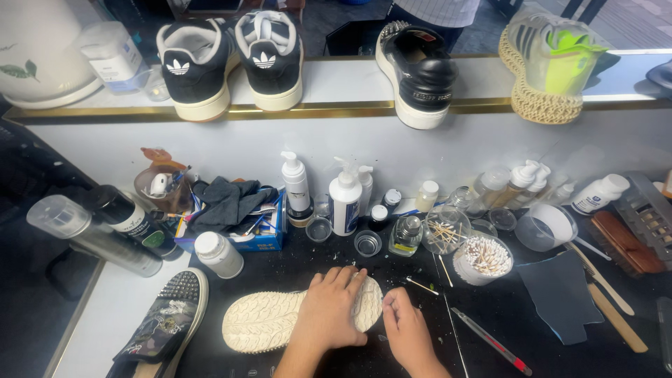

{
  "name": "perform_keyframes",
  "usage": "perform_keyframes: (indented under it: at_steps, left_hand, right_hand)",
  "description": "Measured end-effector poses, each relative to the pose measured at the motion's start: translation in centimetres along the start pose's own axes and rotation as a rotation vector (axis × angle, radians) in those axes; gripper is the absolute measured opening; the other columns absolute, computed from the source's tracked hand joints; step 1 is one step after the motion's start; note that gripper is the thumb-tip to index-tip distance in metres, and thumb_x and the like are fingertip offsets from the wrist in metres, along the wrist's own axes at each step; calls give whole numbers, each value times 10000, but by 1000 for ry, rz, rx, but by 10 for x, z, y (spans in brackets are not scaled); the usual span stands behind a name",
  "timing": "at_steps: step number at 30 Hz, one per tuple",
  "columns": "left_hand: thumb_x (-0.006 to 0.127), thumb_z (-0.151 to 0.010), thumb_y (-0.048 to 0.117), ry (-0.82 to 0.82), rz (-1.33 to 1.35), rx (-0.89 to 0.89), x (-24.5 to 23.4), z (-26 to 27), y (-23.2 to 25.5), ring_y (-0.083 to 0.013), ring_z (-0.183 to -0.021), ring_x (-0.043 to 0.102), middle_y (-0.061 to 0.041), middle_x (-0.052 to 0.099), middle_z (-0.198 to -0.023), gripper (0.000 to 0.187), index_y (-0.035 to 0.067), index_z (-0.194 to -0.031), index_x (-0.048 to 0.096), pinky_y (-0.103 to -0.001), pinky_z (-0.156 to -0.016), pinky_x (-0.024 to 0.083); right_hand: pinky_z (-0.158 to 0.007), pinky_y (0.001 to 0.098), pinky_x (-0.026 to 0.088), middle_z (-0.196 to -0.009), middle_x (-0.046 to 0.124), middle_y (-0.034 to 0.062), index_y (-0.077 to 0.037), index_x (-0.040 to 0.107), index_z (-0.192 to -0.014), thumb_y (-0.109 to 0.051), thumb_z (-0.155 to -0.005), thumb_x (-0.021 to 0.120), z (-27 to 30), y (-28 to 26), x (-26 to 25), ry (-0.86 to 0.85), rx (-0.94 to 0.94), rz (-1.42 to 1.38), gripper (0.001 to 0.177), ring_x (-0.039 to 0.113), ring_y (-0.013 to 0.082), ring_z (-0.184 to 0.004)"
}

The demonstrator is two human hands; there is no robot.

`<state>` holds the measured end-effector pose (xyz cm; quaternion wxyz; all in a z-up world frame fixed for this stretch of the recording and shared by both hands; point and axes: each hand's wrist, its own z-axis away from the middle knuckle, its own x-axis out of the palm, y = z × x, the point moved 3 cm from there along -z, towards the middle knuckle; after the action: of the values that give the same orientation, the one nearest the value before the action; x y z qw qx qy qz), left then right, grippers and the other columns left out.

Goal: The person cleans the sole of a white sneaker using a cotton swab and then a sanding block. They work on the textured bottom and the side edges of the shoe, removing debris and smoothing the surface.

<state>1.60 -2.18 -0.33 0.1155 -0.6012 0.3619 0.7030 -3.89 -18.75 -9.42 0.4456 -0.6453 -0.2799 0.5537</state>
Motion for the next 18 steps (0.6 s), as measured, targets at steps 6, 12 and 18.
perform_keyframes:
  at_steps: [6, 12, 18]
  left_hand:
    - [883, -465, 377, 6, -13, -26, 0, 0, 3, -317, -1327, 468, -157, 503, -1448, 1132, 49, -1467, 473, -447, -1038, 368]
    - [882, -465, 370, 124, -1, -43, -20, 3, 6, -331, -1325, 473, -150, 512, -1448, 1109, 50, -1448, 478, -458, -1027, 382]
    - [884, -454, 305, 518, 26, -60, -58, 27, 14, -377, -1318, 453, -177, 495, -1445, 1129, 47, -1469, 464, -489, -1014, 355]
  right_hand:
    - [-602, 332, 488, -692, 673, 78, -69, 568, -1077, -126, -958, 601, -24, 9, 1, -10, 56, 95, 136, 652, 173, -603]
    - [-601, 313, 494, -788, 718, 137, -35, 555, -1253, -101, -964, 604, -24, 9, -34, 57, 102, -393, 301, 626, 176, -668]
    - [-816, 282, 566, -1061, 785, 166, 78, 606, -1236, -76, -986, 615, -17, -21, -73, 143, -133, -547, 294, 731, 178, -932]
